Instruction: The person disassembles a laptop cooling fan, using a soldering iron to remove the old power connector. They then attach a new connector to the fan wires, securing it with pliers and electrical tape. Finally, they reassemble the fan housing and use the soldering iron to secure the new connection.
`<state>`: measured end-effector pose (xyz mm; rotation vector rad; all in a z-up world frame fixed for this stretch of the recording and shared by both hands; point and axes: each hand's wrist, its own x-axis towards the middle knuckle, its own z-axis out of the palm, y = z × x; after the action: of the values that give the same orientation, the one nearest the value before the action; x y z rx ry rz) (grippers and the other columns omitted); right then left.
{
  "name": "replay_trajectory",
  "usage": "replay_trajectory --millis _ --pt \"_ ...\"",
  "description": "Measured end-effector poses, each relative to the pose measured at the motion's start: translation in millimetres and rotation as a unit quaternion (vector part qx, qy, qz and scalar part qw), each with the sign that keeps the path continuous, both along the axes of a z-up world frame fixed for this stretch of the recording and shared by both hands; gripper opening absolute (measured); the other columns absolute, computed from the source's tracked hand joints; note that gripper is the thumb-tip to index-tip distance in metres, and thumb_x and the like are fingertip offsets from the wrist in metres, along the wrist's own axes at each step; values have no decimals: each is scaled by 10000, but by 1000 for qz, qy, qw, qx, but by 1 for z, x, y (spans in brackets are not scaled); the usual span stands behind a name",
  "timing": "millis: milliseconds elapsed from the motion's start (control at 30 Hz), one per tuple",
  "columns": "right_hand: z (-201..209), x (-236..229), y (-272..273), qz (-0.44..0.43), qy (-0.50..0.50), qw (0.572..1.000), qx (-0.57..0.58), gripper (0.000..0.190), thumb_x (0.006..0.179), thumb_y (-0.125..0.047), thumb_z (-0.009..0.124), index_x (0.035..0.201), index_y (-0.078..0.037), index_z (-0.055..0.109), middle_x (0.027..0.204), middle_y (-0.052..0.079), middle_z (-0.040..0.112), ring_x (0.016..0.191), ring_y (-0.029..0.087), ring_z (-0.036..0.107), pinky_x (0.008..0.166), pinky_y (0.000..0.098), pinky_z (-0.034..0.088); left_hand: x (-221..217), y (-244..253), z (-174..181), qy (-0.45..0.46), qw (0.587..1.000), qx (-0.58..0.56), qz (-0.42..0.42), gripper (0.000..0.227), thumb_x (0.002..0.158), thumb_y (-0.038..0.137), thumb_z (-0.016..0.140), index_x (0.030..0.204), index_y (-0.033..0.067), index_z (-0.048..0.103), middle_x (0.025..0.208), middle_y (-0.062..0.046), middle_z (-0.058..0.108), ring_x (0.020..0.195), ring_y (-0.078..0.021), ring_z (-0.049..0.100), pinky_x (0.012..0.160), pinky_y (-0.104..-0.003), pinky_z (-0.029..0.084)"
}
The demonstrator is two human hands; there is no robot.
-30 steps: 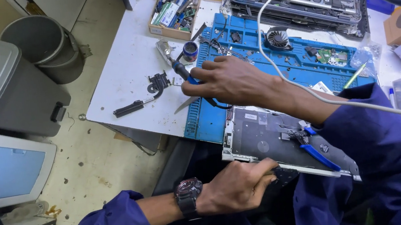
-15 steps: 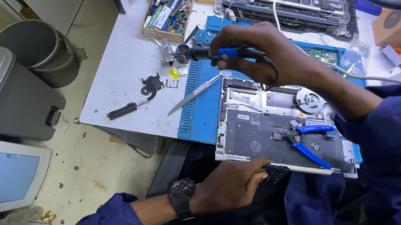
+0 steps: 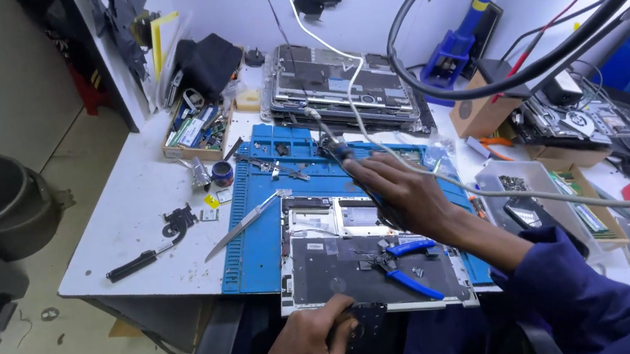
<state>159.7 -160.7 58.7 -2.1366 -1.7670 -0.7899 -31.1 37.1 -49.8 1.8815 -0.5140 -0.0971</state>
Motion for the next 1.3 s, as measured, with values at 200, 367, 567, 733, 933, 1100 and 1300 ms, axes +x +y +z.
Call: replay_trajectory --millis 200,367,567,733,933,1100,1300 --pt "15 -30 -62 -163 -30 986 18 381 973 -182 736 1320 -69 625 1144 148 765 893 328 754 688 425 581 6 4 21 26 999 -35 2 162 995 143 609 1142 75 616 872 -85 745 676 -206 701 544 -285 593" --pt "15 -66 -103 -285 356 825 333 173 1100 -95 618 985 20 560 637 157 599 520 199 593 524 266 459 26 8 34 -49 993 -10 104 120 978 160 616 1055 71 643 650 -9 623 485 -148 553 432 -331 393" --pt "-10 -86 -142 -57 617 660 425 343 1104 -334 609 1074 8 608 669 135 681 518 228 694 461 306 613 53 6 25 -16 991 -2 130 215 987 209 612 1112 45 671 593 1 549 467 -109 465 431 -330 321" --pt "-24 -99 -111 -28 641 655 399 278 883 -107 776 1052 -15 577 791 180 727 619 251 765 549 300 671 55 4 19 37 990 0 138 331 982 249 606 1212 18 664 539 13 499 407 -104 398 402 -335 275" --pt "-31 -97 -91 -109 547 748 361 259 929 -230 714 1004 -56 538 613 -26 537 536 122 570 587 225 514 57 5 15 18 991 -14 132 316 970 209 620 1213 9 655 569 1 565 438 -119 461 418 -334 328" --pt "-41 -93 -73 -43 587 706 393 350 958 -187 718 1153 74 590 1038 190 709 612 361 743 641 387 699 56 5 9 -19 992 -17 126 309 972 201 610 1197 -8 640 636 -41 638 482 -156 539 440 -343 408" --pt "-42 -94 -60 -36 615 723 313 418 1017 -340 676 1182 34 588 825 199 729 720 325 792 744 328 679 55 7 11 -18 994 -32 104 242 974 174 577 1154 20 626 743 -66 690 527 -192 592 464 -355 452"
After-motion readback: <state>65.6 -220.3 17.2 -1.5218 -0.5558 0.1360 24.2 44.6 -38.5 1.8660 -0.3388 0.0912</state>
